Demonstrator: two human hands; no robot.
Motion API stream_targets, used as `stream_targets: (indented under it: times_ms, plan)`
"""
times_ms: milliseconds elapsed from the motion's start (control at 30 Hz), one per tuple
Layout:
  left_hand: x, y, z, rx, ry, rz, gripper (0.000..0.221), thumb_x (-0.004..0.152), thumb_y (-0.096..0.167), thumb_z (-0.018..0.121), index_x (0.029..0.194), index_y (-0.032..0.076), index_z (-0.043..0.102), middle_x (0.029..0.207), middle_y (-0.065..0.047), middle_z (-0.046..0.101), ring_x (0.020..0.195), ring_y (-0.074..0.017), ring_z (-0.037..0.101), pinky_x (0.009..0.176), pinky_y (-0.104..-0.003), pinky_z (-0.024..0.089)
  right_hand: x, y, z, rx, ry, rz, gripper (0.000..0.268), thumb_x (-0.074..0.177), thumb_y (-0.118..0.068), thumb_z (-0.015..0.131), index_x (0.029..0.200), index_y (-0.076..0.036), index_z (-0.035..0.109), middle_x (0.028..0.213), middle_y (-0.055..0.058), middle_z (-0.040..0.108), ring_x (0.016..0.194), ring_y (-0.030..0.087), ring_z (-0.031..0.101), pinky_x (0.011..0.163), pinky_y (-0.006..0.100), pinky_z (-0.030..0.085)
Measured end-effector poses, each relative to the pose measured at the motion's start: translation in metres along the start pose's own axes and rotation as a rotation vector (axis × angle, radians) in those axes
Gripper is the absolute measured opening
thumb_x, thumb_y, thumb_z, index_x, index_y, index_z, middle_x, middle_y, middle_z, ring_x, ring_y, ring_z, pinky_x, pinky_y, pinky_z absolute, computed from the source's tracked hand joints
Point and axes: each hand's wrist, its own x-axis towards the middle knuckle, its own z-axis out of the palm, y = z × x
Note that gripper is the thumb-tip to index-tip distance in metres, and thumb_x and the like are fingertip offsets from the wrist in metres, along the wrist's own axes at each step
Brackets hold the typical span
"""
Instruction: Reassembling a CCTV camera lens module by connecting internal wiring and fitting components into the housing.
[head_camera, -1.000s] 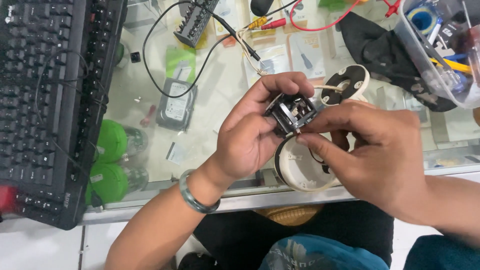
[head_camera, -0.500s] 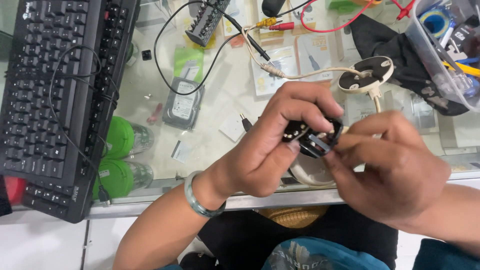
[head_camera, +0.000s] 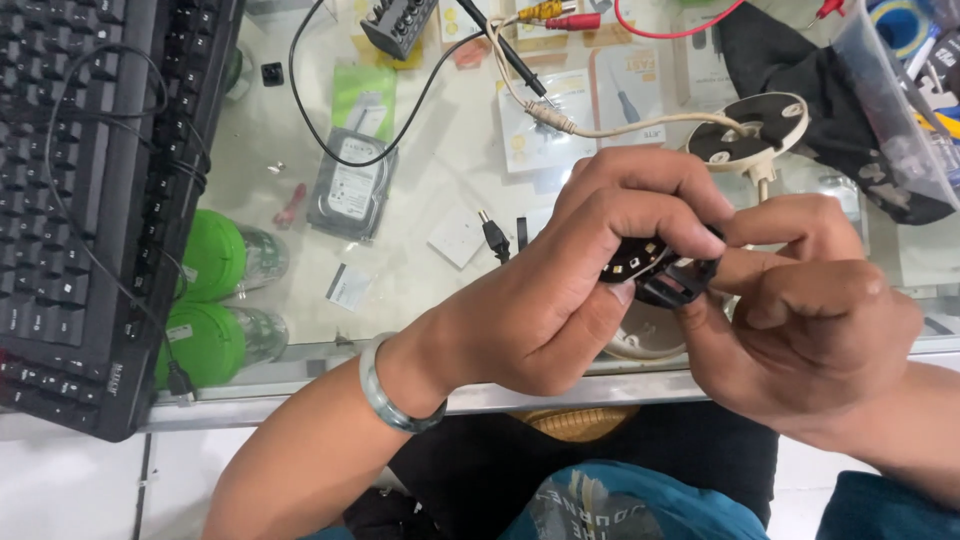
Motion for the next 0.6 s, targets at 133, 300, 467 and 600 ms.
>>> stream_targets:
  times_ms: [133, 300, 467, 600]
  plan:
    - [-0.001, -0.001, 0.001, -0.005, 0.004, -0.023, 0.031, 0.121, 0.033, 0.024, 0.143, 0.019, 0.041, 0.149, -0.006, 0.045, 0.150, -0.0234, 0.047, 0.142, -0.047, 0.042, -0.011, 0.012, -0.003, 0.023, -0.014, -0.038, 0.037, 0.087, 0.005, 0.071, 0.098, -0.001, 0.036, 0.061, 0.004, 0.042, 0.092, 0.038, 0.061, 0.066, 0.036, 0.040]
    - [-0.003, -0.001, 0.002, -0.010, 0.013, -0.046, 0.028, 0.122, 0.027, 0.025, 0.144, 0.020, 0.041, 0.152, -0.005, 0.045, 0.152, -0.0223, 0.047, 0.145, -0.046, 0.041, 0.006, 0.021, -0.007, 0.059, -0.047, -0.220, 0.043, 0.082, 0.018, 0.070, 0.090, -0.003, 0.034, 0.059, 0.000, 0.030, 0.059, 0.024, 0.042, 0.065, 0.031, 0.043]
    - [-0.002, 0.002, 0.002, 0.001, 0.014, -0.052, 0.030, 0.122, 0.029, 0.024, 0.143, 0.019, 0.042, 0.151, -0.006, 0.047, 0.151, -0.0233, 0.049, 0.145, -0.046, 0.041, 0.003, 0.026, -0.018, 0.006, -0.298, -0.282, 0.044, 0.089, 0.012, 0.059, 0.114, -0.002, 0.027, 0.050, -0.010, 0.026, 0.047, 0.015, 0.029, 0.087, 0.032, 0.044]
    - [-0.001, 0.004, 0.001, 0.010, -0.003, -0.059, 0.032, 0.121, 0.032, 0.022, 0.143, 0.019, 0.042, 0.150, -0.007, 0.049, 0.151, -0.0241, 0.051, 0.144, -0.047, 0.040, 0.010, 0.014, -0.018, 0.009, -0.322, -0.231, 0.038, 0.085, 0.011, 0.050, 0.097, -0.009, 0.020, 0.044, -0.008, 0.027, 0.054, 0.024, 0.012, 0.054, 0.032, 0.028]
